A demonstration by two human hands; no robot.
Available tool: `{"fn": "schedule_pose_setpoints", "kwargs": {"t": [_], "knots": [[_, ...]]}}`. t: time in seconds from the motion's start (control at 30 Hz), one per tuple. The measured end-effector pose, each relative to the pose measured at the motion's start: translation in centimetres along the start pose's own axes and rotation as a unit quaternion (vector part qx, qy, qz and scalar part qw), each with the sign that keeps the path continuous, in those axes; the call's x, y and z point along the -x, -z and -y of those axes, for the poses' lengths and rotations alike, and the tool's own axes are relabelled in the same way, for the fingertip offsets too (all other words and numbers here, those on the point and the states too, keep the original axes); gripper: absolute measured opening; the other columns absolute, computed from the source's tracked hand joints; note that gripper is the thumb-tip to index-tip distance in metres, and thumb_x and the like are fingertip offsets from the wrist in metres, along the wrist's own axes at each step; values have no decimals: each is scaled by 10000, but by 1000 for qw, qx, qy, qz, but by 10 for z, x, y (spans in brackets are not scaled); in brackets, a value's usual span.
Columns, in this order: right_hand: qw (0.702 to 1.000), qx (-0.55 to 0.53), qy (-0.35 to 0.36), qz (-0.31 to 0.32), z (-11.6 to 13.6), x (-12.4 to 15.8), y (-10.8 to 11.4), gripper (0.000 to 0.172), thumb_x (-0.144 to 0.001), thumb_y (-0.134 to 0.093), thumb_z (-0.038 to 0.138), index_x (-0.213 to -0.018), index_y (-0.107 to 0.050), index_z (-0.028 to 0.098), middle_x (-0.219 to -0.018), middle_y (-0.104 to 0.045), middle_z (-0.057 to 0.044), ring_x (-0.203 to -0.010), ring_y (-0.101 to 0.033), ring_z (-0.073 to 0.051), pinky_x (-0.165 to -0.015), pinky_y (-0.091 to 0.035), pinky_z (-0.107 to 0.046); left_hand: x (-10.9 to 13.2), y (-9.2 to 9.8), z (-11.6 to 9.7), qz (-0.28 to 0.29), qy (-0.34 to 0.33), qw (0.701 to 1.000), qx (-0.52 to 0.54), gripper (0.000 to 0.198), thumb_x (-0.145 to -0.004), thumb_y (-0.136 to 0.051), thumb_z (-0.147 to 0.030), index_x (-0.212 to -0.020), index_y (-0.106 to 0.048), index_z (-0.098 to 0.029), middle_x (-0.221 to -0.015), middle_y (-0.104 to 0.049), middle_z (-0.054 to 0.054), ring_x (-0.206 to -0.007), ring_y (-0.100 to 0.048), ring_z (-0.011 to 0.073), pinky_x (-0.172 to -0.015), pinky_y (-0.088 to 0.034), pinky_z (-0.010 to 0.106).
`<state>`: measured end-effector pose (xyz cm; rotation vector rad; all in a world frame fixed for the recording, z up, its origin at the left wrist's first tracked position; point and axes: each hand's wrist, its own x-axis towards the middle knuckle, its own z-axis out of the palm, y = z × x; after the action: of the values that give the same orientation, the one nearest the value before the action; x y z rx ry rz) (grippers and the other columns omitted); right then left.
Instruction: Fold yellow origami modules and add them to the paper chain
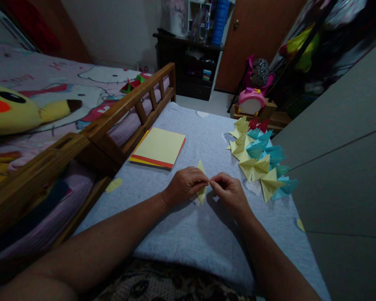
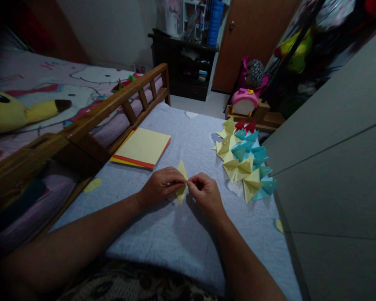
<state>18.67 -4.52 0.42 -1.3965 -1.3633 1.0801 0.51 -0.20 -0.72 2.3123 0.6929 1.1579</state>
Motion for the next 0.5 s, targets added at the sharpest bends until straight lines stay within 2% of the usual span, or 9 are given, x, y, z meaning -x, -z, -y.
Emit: {"fn": "schedule_pose_setpoints", "kwargs": {"t": [0.17, 0.33, 0.5], "knots": [[998, 46, 48, -8, 2, 0, 1, 157, -765, -666, 338, -692, -662, 198, -641, -570, 10, -583, -506, -129, -552, -398, -258, 1, 0, 1, 8, 2, 1000, -3, 170, -969, -591, -234, -898, -729, -162, -814, -724, 55, -773, -667, 156, -724, -550, 295], [999, 40, 17, 1, 0, -1, 2, 178, -752, -684, 360, -691, -613, 208, -588, -537, 29, -545, -488, -125, -518, -378, -251, 0, 0, 1, 14, 2, 1000, 9, 157, -968, -582, -212, -918, -723, -165, -825, -720, 53, -783, -666, 155, -730, -548, 291], [999, 40, 28, 2, 1, -1, 2, 147, -742, -669, 331, -686, -615, 205, -628, -554, 20, -573, -513, -130, -549, -404, -258, -1, 1, -1, 21, -3, 1000, 16, 169, -978, -569, -210, -913, -713, -148, -817, -709, 55, -775, -660, 157, -723, -535, 287]]}}
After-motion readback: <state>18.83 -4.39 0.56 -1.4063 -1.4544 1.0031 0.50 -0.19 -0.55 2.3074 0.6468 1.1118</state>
